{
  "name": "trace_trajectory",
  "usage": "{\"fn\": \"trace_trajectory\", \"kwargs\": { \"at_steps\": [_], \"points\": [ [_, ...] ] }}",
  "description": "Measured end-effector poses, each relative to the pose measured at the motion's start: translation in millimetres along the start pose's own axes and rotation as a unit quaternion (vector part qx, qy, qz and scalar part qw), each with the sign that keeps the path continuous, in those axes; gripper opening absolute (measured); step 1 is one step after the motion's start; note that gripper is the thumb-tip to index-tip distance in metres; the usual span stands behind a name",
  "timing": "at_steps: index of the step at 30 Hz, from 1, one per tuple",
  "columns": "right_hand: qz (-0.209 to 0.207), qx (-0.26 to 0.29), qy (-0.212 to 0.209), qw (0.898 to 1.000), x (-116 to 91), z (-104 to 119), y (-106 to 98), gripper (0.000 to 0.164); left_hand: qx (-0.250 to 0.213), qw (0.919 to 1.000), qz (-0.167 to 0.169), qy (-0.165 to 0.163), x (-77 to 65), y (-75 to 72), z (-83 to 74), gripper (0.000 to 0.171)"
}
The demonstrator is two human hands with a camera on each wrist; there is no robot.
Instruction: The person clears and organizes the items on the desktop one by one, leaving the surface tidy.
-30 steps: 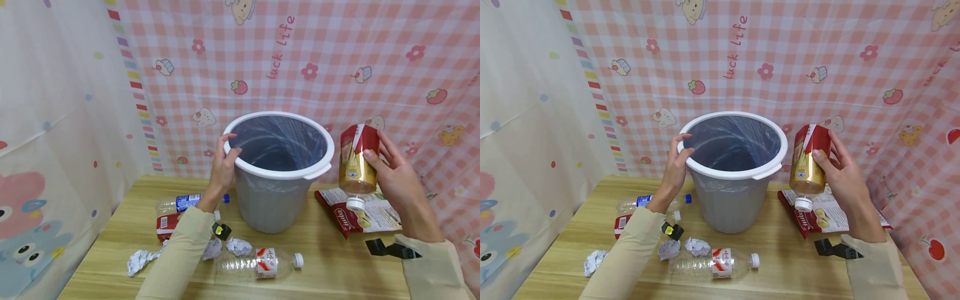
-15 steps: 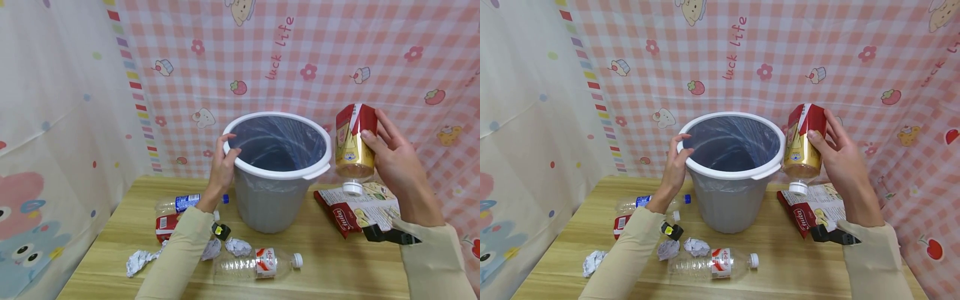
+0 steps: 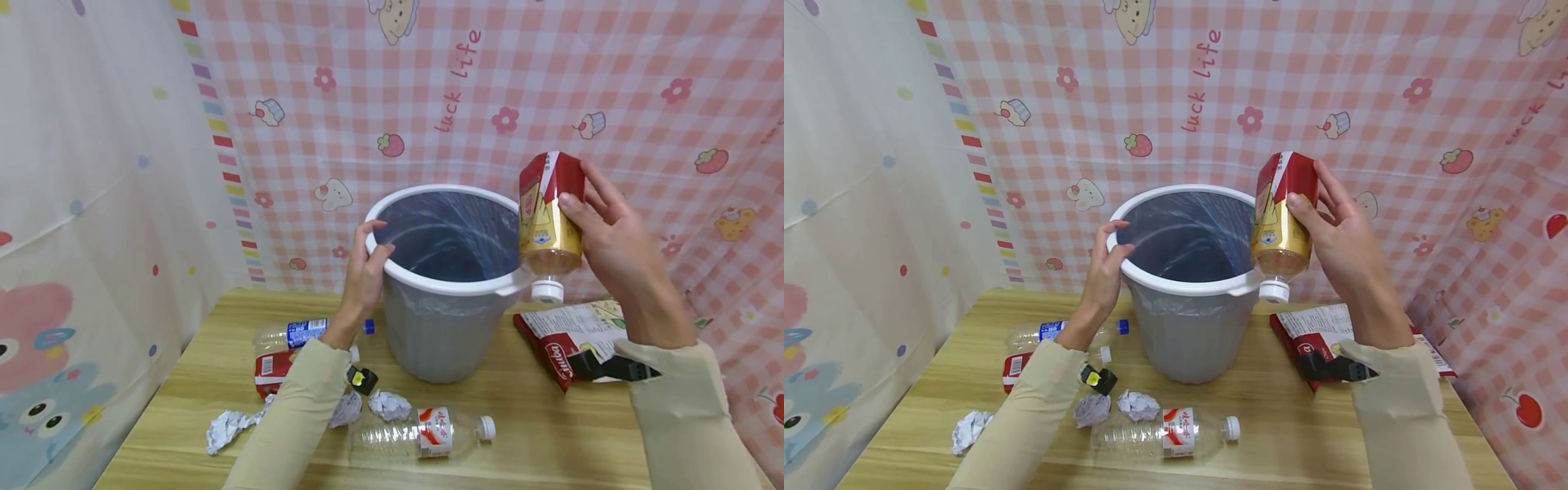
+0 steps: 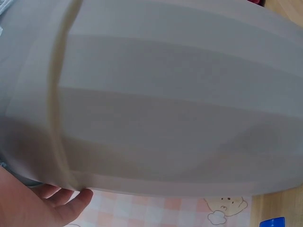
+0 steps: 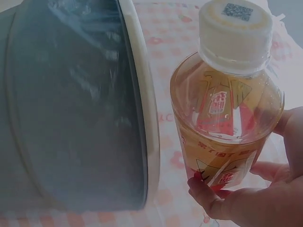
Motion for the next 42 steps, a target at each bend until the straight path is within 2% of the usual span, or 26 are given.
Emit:
{"fn": "trace_trajectory", "kwargs": {
  "at_steps": [13,19,27,32,37,42],
  "points": [
    [0.010,-0.010,-0.011,1.000,13.6,7.6,42.0,0.074,0.010,0.9999,-0.008,0.008,-1.0,2.0,-0.8,0.040],
    [0.004,-0.033,-0.006,0.999,21.1,2.4,56.2,0.074,0.007,1.0000,-0.004,-0.005,-0.8,1.9,0.1,0.042],
    [-0.006,-0.083,0.001,0.997,31.3,-7.2,65.9,0.076,0.006,0.9999,-0.001,-0.015,1.3,1.9,0.2,0.045],
    [0.001,-0.114,-0.009,0.993,35.9,-13.6,72.7,0.079,0.009,0.9999,-0.009,-0.007,0.1,1.5,0.2,0.043],
    [0.016,-0.122,-0.021,0.992,35.8,-20.5,79.4,0.080,0.010,0.9999,-0.011,0.002,-1.5,1.7,-0.3,0.042],
    [0.027,-0.169,-0.027,0.985,34.1,-24.7,80.9,0.078,0.007,0.9999,-0.010,0.000,-1.9,1.0,-0.2,0.042]
  ]
}}
Point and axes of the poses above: each hand's wrist, its own x-axis towards the middle knuckle, its own y-axis out of the palm, z = x × y, the point moved 6 cm from there along x, towards the middle knuckle, and after that the axes turned 11 degrees about -z, right-handed, at the moved point
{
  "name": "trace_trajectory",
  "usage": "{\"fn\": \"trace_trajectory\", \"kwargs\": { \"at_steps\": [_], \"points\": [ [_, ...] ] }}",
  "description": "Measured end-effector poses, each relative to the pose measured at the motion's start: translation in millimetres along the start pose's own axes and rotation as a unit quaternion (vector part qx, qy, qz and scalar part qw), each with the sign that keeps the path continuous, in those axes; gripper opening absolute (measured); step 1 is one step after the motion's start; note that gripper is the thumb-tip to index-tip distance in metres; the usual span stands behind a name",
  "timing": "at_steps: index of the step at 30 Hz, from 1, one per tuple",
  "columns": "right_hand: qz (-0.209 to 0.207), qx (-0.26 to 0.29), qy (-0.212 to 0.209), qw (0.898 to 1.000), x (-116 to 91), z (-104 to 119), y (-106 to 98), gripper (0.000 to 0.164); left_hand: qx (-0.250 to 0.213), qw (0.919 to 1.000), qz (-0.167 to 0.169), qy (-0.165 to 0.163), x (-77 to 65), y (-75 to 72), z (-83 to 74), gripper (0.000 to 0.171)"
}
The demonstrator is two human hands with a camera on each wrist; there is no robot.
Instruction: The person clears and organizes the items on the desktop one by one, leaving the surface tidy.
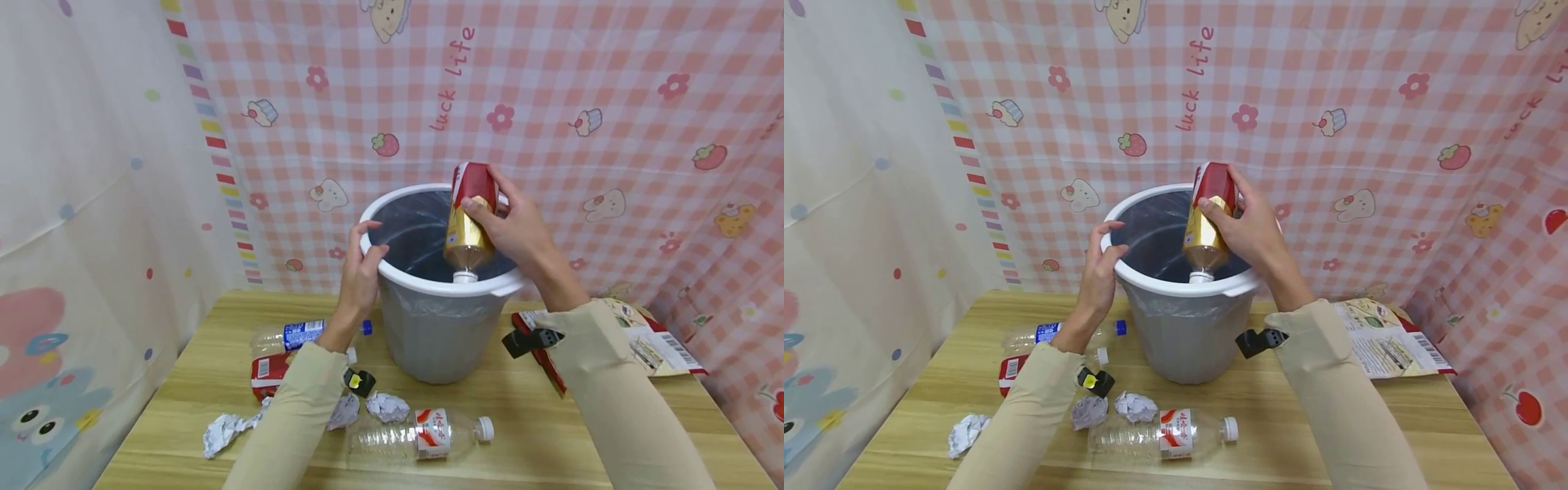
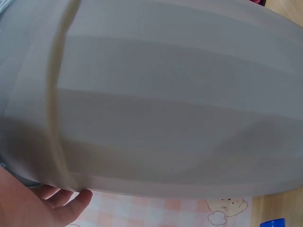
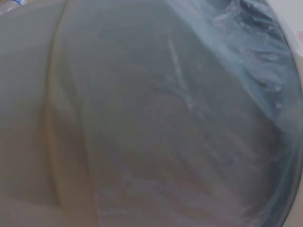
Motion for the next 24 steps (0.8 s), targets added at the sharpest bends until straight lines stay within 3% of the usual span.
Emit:
{"fn": "trace_trajectory", "kwargs": {
  "at_steps": [10,17,24],
  "points": [
    [0.007,-0.097,-0.032,0.995,-1.8,0.1,3.1,0.079,0.005,0.9997,-0.010,-0.022,1.0,-0.2,-4.2,0.041],
    [0.006,-0.136,-0.070,0.988,-2.2,-0.1,6.9,0.080,0.047,0.9981,-0.011,-0.039,1.3,-2.0,-3.0,0.034],
    [-0.003,-0.173,-0.078,0.982,-2.6,0.0,7.8,0.083,0.045,0.9982,-0.030,-0.024,1.2,-1.7,-4.0,0.032]
  ]
}}
Point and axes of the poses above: each hand's wrist, its own x-axis towards the middle knuckle, its own y-axis out of the palm, z = x × y, the point moved 6 cm from there along x, towards the middle knuckle, and after that the axes turned 11 degrees about -z, right-handed, at the moved point
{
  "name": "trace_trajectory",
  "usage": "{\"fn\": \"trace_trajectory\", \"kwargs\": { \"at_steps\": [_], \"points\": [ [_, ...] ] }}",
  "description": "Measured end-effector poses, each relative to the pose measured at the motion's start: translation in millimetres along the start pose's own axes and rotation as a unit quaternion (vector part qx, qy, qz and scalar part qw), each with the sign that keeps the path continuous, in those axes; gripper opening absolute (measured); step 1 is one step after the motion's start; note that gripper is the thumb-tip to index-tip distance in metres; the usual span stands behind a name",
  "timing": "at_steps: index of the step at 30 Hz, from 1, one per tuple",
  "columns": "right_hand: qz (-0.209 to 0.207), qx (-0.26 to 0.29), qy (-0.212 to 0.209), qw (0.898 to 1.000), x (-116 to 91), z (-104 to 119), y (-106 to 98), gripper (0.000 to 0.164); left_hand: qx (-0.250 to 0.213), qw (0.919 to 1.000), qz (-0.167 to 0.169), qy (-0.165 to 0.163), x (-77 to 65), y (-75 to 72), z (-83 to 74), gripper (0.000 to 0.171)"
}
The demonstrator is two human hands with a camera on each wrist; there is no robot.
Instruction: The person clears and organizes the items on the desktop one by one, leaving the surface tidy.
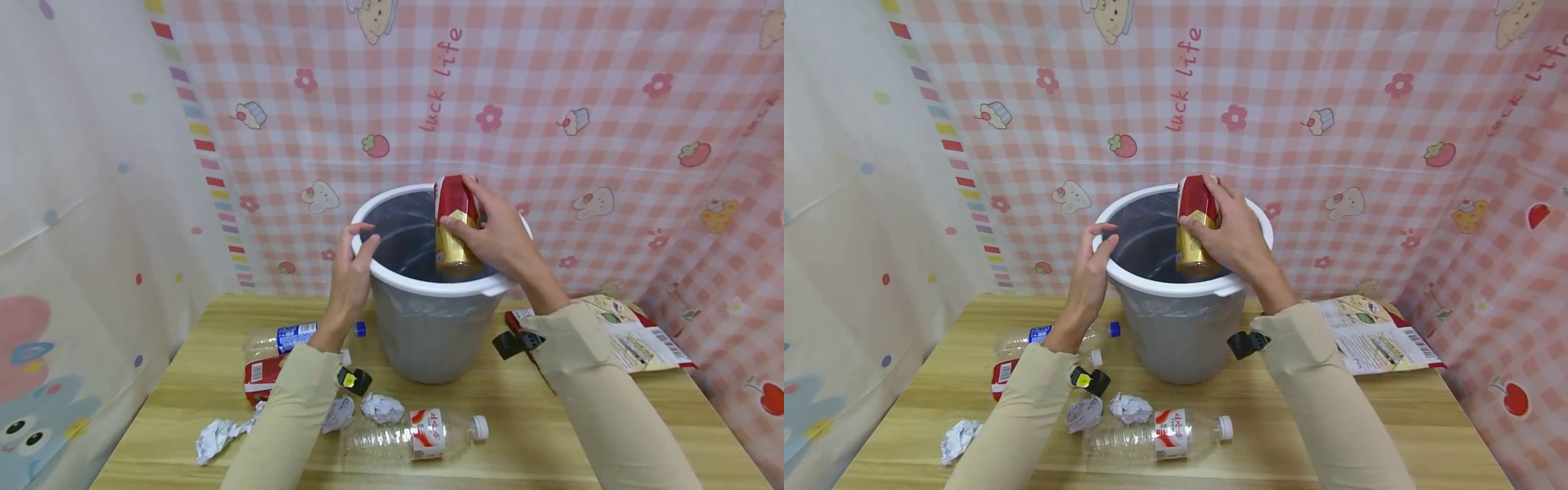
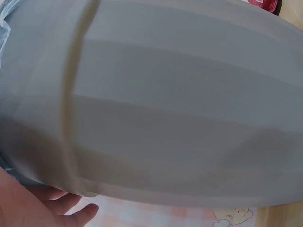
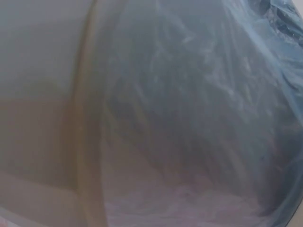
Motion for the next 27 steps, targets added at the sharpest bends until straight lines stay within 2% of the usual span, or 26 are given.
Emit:
{"fn": "trace_trajectory", "kwargs": {
  "at_steps": [7,15,27],
  "points": [
    [0.002,-0.025,-0.008,1.000,-0.9,-0.2,2.1,0.082,-0.020,0.9996,-0.002,0.021,-1.1,1.0,0.3,0.036],
    [-0.014,-0.056,-0.011,0.998,-0.8,-0.5,-1.1,0.081,-0.021,0.9994,-0.003,0.026,-0.9,3.5,1.1,0.036],
    [-0.015,-0.068,0.006,0.998,-1.5,-0.5,-0.8,0.081,-0.024,0.9992,-0.006,0.032,-1.5,2.9,2.0,0.038]
  ]
}}
Point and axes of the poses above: each hand's wrist, its own x-axis towards the middle knuckle, its own y-axis out of the palm, z = x × y, the point moved 6 cm from there along x, towards the middle knuckle, and after that the axes turned 11 degrees about -z, right-handed, at the moved point
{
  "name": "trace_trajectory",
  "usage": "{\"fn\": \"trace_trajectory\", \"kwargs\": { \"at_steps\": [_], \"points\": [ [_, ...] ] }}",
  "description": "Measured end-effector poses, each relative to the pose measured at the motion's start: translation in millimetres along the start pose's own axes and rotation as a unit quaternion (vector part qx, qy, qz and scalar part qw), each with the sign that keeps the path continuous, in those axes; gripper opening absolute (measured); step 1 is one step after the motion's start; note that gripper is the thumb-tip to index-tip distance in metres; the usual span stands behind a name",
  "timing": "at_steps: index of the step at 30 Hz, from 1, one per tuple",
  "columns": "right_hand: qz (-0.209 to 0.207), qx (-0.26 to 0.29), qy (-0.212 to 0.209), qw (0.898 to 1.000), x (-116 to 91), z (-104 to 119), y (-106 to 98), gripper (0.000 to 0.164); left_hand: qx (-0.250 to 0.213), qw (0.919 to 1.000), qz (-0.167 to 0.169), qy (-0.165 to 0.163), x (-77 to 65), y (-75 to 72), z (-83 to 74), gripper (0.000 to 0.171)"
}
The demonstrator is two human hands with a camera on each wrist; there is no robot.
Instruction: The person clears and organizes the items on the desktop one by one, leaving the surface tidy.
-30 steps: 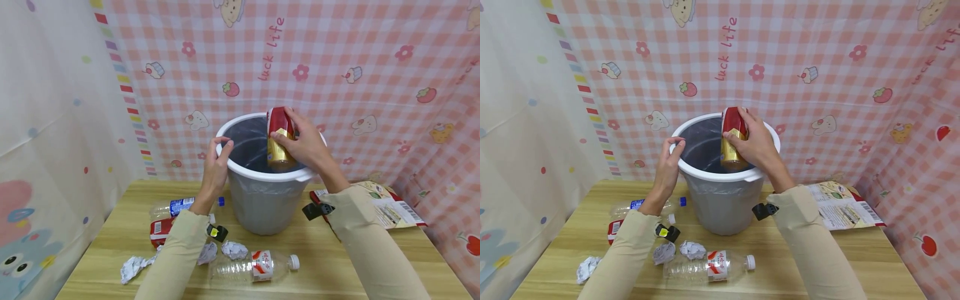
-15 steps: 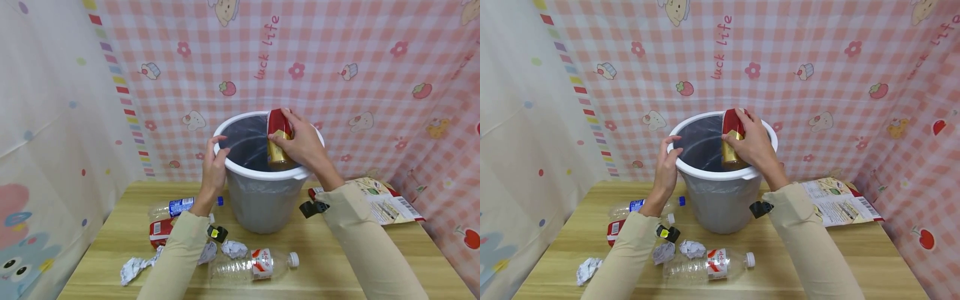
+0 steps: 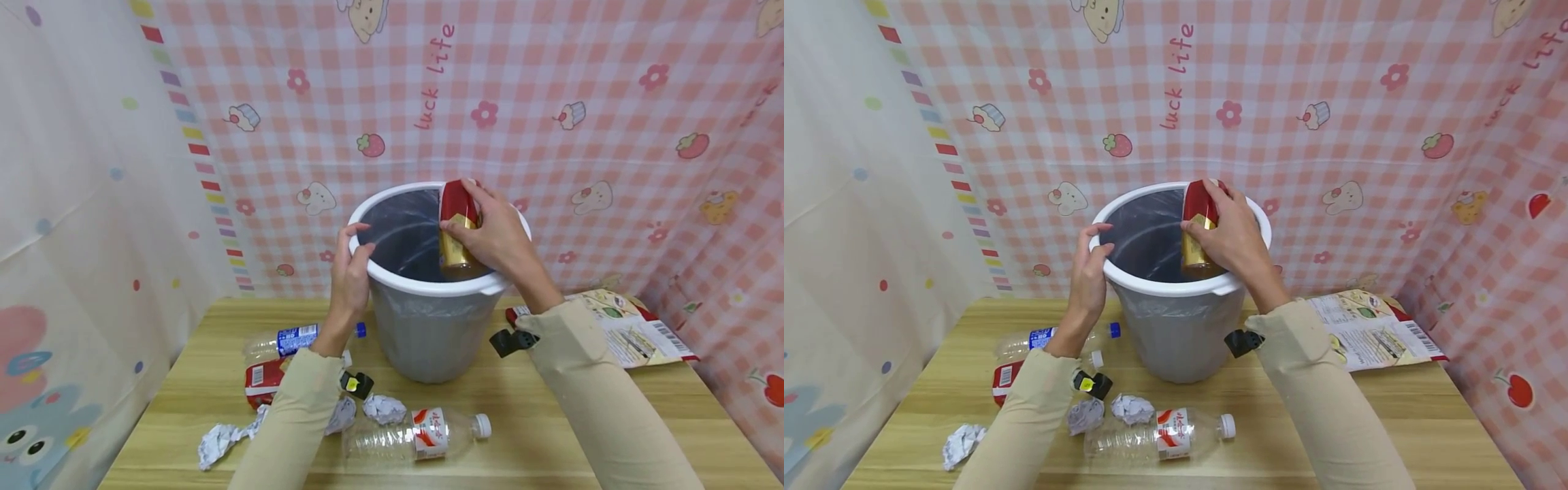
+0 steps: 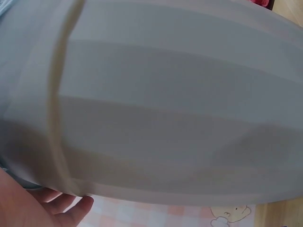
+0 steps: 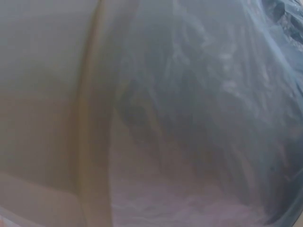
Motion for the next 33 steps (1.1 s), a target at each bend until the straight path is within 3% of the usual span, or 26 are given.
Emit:
{"fn": "trace_trajectory", "kwargs": {
  "at_steps": [14,33],
  "points": [
    [0.000,0.009,0.034,0.999,-0.9,-2.6,0.8,0.082,0.005,1.0000,-0.004,-0.001,-1.0,-1.1,0.6,0.036],
    [-0.033,0.012,0.042,0.998,0.2,-7.2,-3.2,0.076,-0.002,1.0000,-0.003,0.003,-1.4,0.9,0.1,0.037]
  ]
}}
Point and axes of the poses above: each hand's wrist, its own x-axis towards the middle knuckle, its own y-axis out of the palm, z = x × y, the point moved 6 cm from there along x, towards the middle knuckle, and after that the axes turned 11 degrees about -z, right-handed, at the moved point
